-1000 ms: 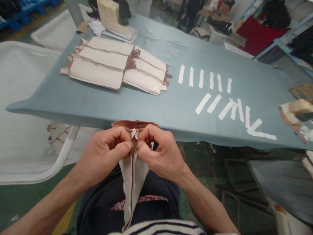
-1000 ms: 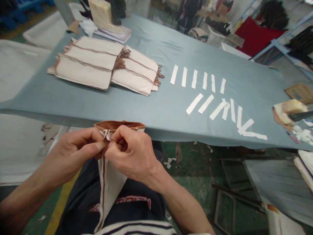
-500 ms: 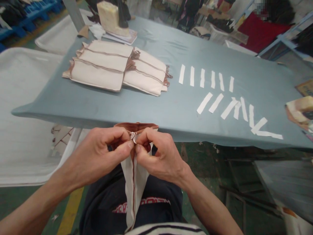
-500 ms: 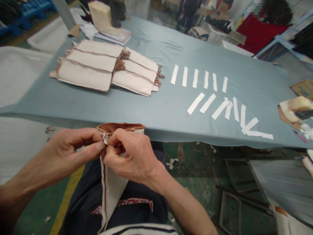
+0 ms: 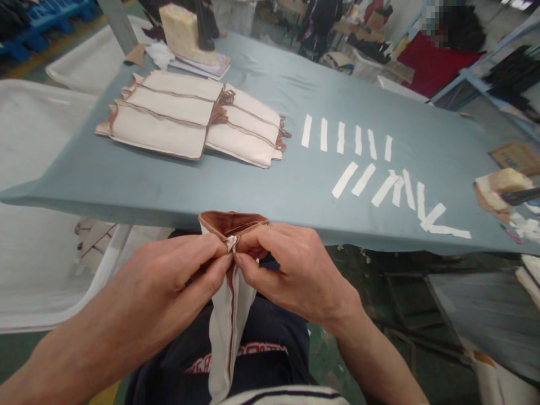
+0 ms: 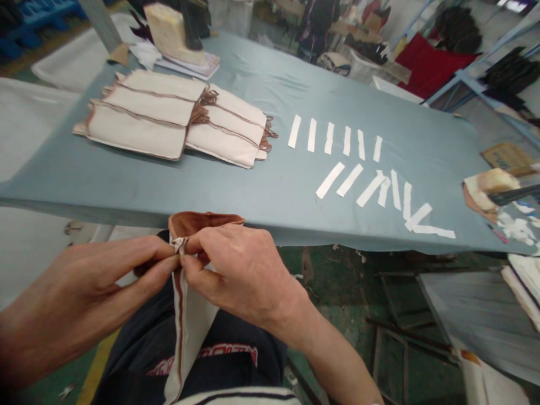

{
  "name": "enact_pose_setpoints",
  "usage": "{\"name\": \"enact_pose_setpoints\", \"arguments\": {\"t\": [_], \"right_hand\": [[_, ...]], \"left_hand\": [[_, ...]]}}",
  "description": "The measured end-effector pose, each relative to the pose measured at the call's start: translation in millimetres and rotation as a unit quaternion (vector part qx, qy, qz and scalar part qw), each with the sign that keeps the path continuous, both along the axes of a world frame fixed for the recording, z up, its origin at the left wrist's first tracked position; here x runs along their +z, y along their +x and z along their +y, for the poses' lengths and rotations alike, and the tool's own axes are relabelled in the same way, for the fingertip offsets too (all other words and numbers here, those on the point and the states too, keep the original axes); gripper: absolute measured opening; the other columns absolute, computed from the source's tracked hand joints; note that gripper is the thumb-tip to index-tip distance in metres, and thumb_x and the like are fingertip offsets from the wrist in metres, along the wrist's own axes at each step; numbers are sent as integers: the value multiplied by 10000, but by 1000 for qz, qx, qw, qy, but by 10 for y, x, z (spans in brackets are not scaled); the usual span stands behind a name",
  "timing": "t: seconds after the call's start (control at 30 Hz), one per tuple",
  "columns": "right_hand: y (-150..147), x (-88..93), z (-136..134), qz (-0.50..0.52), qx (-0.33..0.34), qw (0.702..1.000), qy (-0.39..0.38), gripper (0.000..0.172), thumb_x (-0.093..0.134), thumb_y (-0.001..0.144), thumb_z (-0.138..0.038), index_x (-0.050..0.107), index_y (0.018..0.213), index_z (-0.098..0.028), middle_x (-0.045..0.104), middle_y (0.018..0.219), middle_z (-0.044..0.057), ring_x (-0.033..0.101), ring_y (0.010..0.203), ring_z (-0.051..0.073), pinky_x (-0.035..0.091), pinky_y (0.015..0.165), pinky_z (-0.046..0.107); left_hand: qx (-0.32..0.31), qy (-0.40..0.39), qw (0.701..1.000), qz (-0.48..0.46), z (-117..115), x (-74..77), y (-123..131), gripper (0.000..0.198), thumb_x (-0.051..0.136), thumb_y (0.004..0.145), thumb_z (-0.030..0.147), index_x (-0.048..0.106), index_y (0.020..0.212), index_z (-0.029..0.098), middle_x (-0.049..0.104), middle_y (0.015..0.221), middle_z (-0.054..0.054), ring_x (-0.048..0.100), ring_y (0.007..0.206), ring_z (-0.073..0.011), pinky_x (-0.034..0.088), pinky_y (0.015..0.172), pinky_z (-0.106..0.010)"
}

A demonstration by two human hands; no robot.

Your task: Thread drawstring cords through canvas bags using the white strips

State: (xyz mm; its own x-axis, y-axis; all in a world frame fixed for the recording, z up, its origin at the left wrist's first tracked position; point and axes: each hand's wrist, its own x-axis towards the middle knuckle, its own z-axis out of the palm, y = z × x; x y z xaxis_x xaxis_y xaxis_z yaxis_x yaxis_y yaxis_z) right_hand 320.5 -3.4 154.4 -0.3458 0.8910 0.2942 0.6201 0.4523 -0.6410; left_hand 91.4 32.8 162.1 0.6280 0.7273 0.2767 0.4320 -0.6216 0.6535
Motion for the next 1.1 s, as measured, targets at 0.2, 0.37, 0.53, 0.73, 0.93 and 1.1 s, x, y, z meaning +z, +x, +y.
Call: {"name": "enact_pose_setpoints", "arguments": {"t": [0.2, 0.37, 0.53, 0.73, 0.93, 1.1], "right_hand": [[54, 102, -12, 21, -12, 995, -97, 213, 645, 1115, -233, 813, 988, -197, 891, 969, 50, 772, 816, 160, 546, 768, 267], [75, 201, -3, 27, -31, 987, -154, 174, 673, 1062, -191, 795, 937, -194, 798, 794, -5, 633, 668, 126, 443, 664, 254], [39, 210, 41, 59, -43, 979, -189, 134, 640, 935, -144, 668, 824, -213, 691, 718, -36, 579, 667, 125, 375, 634, 259], [-86, -61, 119, 223, -59, 954, -193, 117, 608, 861, -292, 559, 766, -244, 594, 689, -48, 520, 628, 124, 406, 602, 258], [-152, -209, 110, 227, -67, 964, -126, 155, 607, 911, -286, 547, 773, -250, 610, 679, -39, 536, 602, 127, 428, 593, 264], [-135, -212, 105, 121, -48, 991, 43, 156, 573, 932, -165, 584, 795, -237, 670, 709, -34, 563, 610, 115, 431, 632, 253]], "left_hand": [[-15, 52, 998, 9, -69, -130, 40, 319, 518, 1164, 270, 685, 893, 248, 770, 822, 14, 728, 704, -173, 468, 665, -306], [-22, 80, 996, 16, -79, -94, 125, 355, 476, 1145, 223, 647, 834, 235, 745, 787, 7, 703, 678, -165, 438, 637, -314], [4, 33, 999, -11, -78, -75, 156, 347, 524, 1067, 219, 615, 732, 226, 613, 646, 51, 548, 544, -119, 349, 556, -295], [62, -213, 968, -119, 36, -259, 185, 359, 591, 980, 346, 603, 638, 237, 599, 582, 49, 550, 551, -138, 418, 550, -255], [87, -167, 978, -85, 82, -202, 199, 275, 652, 924, 378, 678, 686, 242, 685, 614, 41, 616, 564, -149, 447, 543, -247], [121, -29, 992, -21, 108, -135, 92, 114, 676, 901, 367, 724, 925, 267, 748, 697, 72, 687, 572, -146, 503, 602, -250]]}}
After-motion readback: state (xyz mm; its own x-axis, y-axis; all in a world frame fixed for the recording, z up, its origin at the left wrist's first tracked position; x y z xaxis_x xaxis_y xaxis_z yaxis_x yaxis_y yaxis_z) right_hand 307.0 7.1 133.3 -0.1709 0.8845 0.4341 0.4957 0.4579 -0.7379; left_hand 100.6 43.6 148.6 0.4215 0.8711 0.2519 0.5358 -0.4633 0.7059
